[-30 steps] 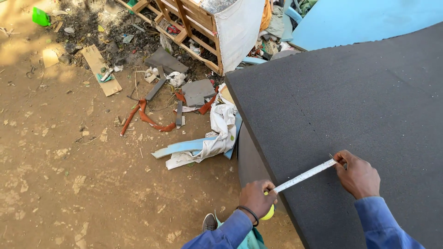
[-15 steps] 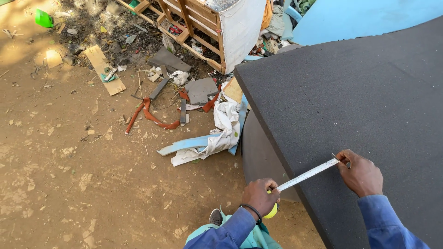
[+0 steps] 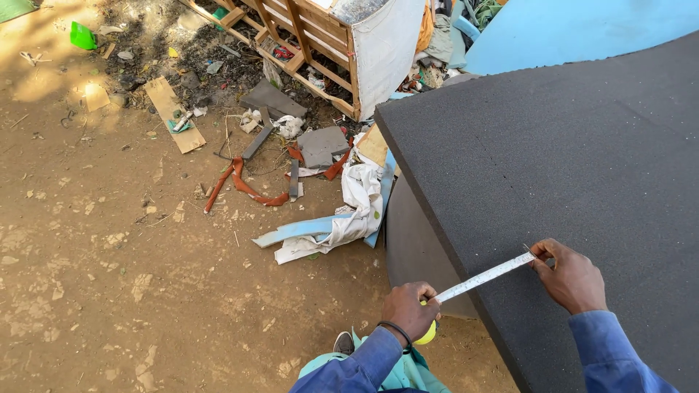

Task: Measuring and cutting a large piece of black foam using a tape measure and a knife

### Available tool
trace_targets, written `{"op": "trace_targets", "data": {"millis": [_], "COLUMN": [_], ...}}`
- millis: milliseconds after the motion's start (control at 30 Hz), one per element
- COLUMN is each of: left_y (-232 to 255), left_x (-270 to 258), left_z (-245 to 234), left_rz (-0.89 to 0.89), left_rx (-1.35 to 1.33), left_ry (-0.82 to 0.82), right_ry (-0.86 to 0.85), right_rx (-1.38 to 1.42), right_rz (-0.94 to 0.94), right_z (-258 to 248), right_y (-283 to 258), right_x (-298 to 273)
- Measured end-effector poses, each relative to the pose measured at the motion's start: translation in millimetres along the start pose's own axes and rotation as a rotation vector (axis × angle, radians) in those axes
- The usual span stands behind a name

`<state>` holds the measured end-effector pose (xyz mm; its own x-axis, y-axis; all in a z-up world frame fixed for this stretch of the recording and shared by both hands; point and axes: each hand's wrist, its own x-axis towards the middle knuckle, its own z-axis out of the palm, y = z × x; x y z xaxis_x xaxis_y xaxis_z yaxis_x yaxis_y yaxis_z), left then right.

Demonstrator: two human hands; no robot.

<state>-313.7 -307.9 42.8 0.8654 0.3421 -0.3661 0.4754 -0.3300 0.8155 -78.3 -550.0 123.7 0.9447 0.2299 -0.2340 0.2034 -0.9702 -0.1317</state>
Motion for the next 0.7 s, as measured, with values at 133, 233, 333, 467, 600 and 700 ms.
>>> {"op": "trace_targets", "data": {"millis": [133, 233, 333, 467, 600, 700], "left_y": [4.5, 0.4, 0.9, 4.2, 5.3, 5.7], "left_x": [-1.1, 1.8, 3.7, 4.8, 5.1, 5.3], "left_z": [-0.9, 5.3, 5.7, 4.1, 4.9, 3.5], "left_rz": [0.005, 0.047, 0.046, 0.036, 0.038, 0.027], "left_rx": [-0.024, -0.019, -0.006, -0.011, -0.014, -0.013], "left_ry": [-0.023, 0.0, -0.004, -0.02, -0.012, -0.017], "right_ry": [0.021, 0.015, 0.006, 0.011, 0.007, 0.008], "right_rx": [0.012, 0.009, 0.029, 0.023, 0.012, 0.019], "right_rz": [0.0, 0.012, 0.019, 0.012, 0.006, 0.005], "right_z": [7.3, 5.0, 5.4, 7.1, 8.6, 9.1], "right_y": [10.9, 9.6, 9.8, 12.3, 15.3, 13.3], "right_x": [3.2, 1.3, 2.2, 4.4, 6.9, 6.7]}}
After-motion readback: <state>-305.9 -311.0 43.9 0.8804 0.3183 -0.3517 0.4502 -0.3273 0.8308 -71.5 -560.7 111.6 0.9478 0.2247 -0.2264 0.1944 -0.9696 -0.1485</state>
